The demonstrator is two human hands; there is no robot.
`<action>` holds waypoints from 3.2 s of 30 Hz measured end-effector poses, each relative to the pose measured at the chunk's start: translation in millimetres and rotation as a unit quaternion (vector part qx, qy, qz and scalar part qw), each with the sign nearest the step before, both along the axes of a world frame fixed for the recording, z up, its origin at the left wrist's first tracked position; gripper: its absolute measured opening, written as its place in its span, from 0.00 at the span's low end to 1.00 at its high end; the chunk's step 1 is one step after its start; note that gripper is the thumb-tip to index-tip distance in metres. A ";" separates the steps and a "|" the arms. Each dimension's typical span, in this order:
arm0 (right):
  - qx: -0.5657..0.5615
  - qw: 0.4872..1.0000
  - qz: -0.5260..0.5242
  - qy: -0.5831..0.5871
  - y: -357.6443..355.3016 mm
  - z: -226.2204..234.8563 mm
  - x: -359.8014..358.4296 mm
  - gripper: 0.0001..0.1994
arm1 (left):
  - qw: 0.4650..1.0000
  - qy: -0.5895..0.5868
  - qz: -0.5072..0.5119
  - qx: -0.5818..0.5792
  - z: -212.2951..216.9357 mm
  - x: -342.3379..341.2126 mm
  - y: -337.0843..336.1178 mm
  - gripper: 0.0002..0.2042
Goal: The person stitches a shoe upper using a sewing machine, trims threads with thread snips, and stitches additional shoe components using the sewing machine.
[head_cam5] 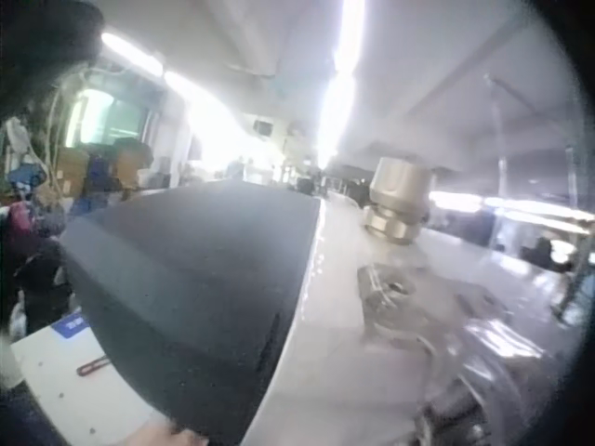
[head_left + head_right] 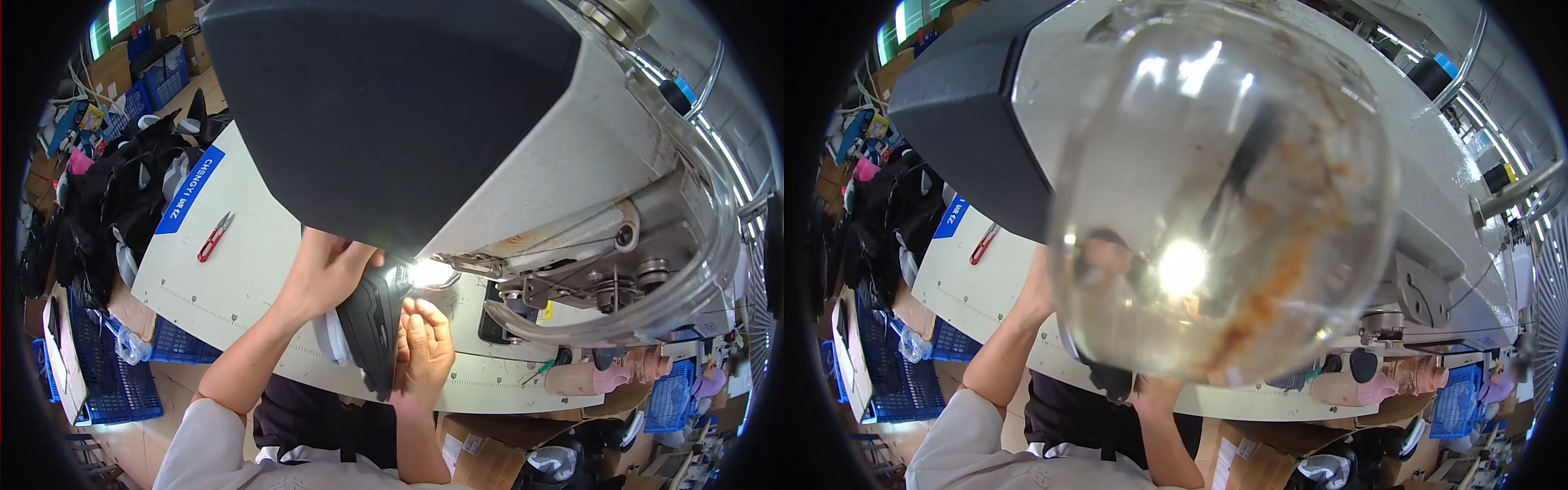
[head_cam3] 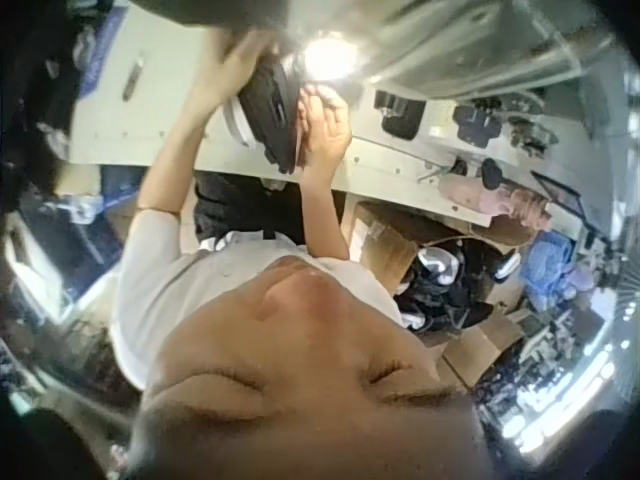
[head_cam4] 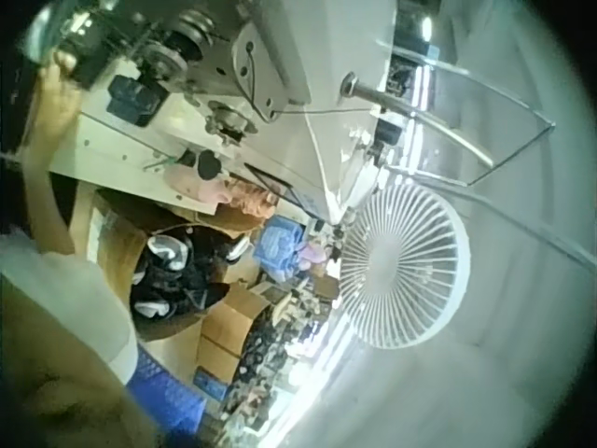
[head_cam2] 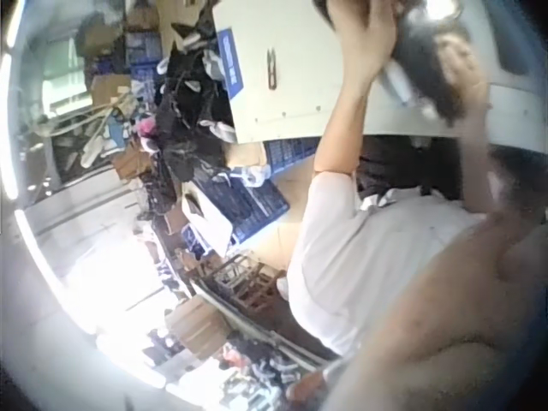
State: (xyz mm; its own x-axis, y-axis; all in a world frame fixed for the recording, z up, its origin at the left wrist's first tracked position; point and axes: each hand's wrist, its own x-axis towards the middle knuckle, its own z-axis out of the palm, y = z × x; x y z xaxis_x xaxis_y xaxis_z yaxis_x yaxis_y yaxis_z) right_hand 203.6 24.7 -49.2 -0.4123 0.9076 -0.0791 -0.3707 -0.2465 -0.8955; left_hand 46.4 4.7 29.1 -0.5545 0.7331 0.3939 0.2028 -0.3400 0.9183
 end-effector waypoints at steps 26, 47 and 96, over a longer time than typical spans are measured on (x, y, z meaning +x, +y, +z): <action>0.035 0.935 0.315 -0.160 38.2 44.3 35.6 0.11 | 0.971 0.198 0.116 -0.060 -14.9 37.0 -5.1 0.13; -0.026 0.944 0.301 -0.134 40.2 59.1 28.0 0.10 | 0.984 0.137 0.051 -0.101 -7.9 29.0 -2.9 0.11; -0.092 0.941 0.299 -0.127 37.0 42.8 21.7 0.31 | 0.962 0.210 -0.173 0.015 10.5 -0.8 -46.4 0.19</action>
State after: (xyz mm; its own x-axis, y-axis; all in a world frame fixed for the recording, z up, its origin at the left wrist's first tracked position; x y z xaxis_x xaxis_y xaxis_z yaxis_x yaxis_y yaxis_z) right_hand 225.2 61.7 -6.4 -0.7911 0.4816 -0.3771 0.1039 -0.5018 -0.8587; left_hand 45.7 -41.8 39.7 -0.0660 0.8300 0.5538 0.4241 -0.4791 0.7685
